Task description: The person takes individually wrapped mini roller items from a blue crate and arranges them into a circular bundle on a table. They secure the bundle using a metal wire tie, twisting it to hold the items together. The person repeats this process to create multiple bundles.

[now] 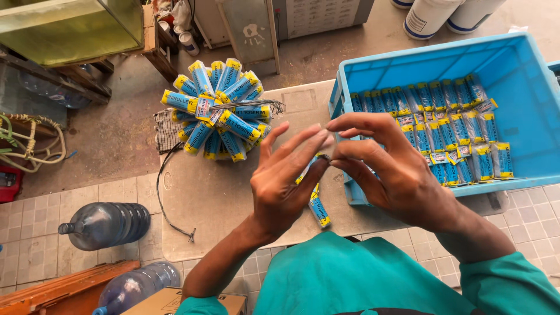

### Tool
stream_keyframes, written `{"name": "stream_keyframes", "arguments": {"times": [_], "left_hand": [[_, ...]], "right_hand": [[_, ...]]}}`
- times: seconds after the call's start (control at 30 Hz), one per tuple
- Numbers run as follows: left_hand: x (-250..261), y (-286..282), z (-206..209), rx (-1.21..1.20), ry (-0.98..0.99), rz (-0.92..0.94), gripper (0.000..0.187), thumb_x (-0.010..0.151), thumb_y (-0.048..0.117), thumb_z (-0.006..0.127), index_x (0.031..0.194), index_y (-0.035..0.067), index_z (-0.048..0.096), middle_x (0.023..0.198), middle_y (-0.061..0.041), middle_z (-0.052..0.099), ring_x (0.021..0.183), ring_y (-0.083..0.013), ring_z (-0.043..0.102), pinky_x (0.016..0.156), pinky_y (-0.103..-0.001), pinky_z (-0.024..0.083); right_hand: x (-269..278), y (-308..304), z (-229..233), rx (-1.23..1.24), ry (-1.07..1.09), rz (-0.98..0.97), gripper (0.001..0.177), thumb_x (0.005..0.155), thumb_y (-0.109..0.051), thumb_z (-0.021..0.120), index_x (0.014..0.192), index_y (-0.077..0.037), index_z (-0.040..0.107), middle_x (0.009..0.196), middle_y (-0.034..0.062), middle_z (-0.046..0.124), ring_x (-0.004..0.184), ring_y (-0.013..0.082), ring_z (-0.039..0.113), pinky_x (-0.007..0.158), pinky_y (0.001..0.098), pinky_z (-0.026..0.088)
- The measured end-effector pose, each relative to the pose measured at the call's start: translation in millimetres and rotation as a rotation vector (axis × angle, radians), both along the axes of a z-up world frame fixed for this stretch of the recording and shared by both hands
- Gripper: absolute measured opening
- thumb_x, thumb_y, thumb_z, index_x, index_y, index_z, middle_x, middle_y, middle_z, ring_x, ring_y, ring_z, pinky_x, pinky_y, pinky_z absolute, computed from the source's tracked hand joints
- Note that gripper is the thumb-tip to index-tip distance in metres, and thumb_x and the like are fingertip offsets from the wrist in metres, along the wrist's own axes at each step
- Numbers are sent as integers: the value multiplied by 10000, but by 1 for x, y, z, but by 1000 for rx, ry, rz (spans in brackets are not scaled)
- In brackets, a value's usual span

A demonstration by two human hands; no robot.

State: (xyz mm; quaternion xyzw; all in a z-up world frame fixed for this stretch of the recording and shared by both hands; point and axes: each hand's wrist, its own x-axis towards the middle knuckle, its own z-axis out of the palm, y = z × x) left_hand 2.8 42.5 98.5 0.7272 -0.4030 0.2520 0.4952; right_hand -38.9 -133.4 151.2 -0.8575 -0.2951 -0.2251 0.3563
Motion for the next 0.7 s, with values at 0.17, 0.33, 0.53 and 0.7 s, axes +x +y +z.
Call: {"name": "stream_keyframes", "arguments": {"times": [0.17, 0.33, 0.53, 0.7], "left_hand": [[5, 5, 13, 61, -1, -82, 218, 947, 22, 723, 1151, 47, 652, 1368, -217, 544, 1321, -407, 570, 1185, -574, 361], [4, -9, 17, 71, 1, -113, 90, 952, 27, 652, 1039, 21, 677, 1324, -265, 544, 1290, -433, 556, 1157, -585, 366], [0, -73, -23, 94, 49, -112, 97, 928, 26, 615, 984, 27, 695, 1255, -230, 600, 1216, -443, 599, 1115, -588, 376], [-7, -175, -90, -6, 96, -123, 86, 825, 53, 771, 909, 72, 770, 1191, -150, 693, 1113, -350, 653, 1007, -511, 468]], "right_hand": [[2, 3, 2, 0, -27, -36, 108, 956, -34, 569, 1037, 37, 579, 1219, 267, 466, 1107, 364, 589, 999, 432, 566], [-1, -11, -3, -19, 16, -107, 140, 954, -42, 621, 1090, -9, 621, 1242, 209, 512, 1111, 320, 574, 1008, 408, 521], [-3, -70, -46, 25, 60, -44, 158, 1004, -102, 524, 1067, 35, 571, 1078, 168, 580, 939, 317, 621, 838, 408, 526], [-14, -179, -96, 134, 309, -73, 131, 953, -132, 625, 968, -3, 616, 892, 183, 638, 805, 395, 675, 705, 476, 557]]}}
